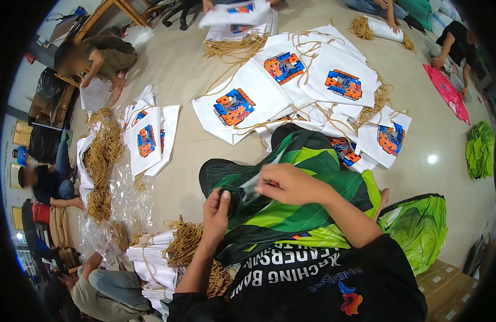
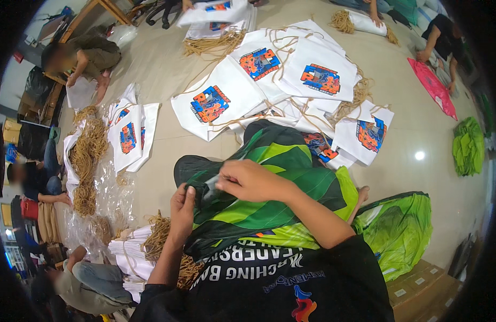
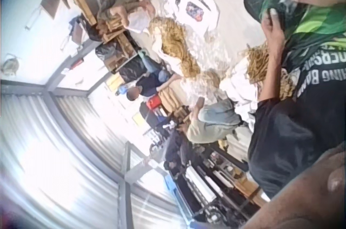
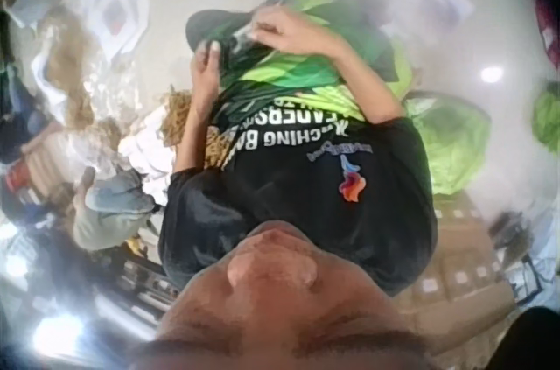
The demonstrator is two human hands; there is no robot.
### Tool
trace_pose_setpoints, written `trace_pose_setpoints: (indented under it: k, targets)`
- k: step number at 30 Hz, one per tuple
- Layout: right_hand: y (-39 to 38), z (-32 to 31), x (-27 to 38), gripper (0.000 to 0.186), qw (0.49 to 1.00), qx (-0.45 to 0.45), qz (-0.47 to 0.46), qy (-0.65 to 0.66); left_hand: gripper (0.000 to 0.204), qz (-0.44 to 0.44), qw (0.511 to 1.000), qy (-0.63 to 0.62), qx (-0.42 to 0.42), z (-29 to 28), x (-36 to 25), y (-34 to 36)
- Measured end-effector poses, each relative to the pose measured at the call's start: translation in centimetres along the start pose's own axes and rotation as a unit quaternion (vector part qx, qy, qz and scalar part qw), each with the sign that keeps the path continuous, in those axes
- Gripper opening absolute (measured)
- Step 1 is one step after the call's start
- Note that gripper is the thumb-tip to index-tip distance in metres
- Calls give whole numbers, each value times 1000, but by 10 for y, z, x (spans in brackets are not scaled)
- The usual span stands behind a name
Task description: The person sits on the floor and uses a needle and thread to sew a green drawstring bag. They repeatedly insert the needle through the fabric and pull the thread to secure the stitching. Other people are visible in the background working on white bags.
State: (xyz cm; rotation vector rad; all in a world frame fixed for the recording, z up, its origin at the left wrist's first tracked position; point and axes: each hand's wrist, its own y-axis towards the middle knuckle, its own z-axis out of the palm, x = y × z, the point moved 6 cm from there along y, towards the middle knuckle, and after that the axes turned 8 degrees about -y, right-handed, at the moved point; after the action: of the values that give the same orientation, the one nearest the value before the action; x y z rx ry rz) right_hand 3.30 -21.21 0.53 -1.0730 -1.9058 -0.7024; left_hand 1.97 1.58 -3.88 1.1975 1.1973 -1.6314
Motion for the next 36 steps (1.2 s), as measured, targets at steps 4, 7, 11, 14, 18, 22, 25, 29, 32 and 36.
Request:
trace_pose_setpoints:
  k: [4, 7, 11, 14, 18, 22, 25, 29, 32, 36]
  targets:
    - [-10, 6, 1, 19, 988, 155, 14, 26, 26, 55, 998, -6, -42, -7, -22, 11]
    - [2, 2, 1, 19, 999, -44, -8, 10, 24, 56, 998, -1, -21, 0, -30, 13]
    - [12, 6, 20, 33, 985, -156, -51, 52, 20, 33, 999, -20, 30, 11, -19, 13]
    - [19, 26, 9, 30, 993, -71, -14, 96, 19, 35, 998, -38, 43, 12, -14, 15]
    - [17, 36, -11, 19, 983, -86, 59, 151, 19, 77, 997, -10, -29, 15, -29, 14]
    - [17, 31, -5, 26, 980, -95, 78, 159, 27, 180, 968, 143, -102, 11, -39, -8]
    - [18, 32, -3, 25, 979, -105, 70, 158, 33, 129, 966, 224, -29, 29, -36, -9]
    - [19, 29, -5, 24, 979, -125, 57, 152, 18, 68, 996, 55, -2, 31, -17, -3]
    - [16, 23, -10, 23, 980, -146, 57, 122, 10, 21, 999, -50, 7, 23, -17, -1]
    - [16, 13, -9, 21, 980, -190, 34, 53, 14, -80, 967, -243, -5, 18, -21, -7]
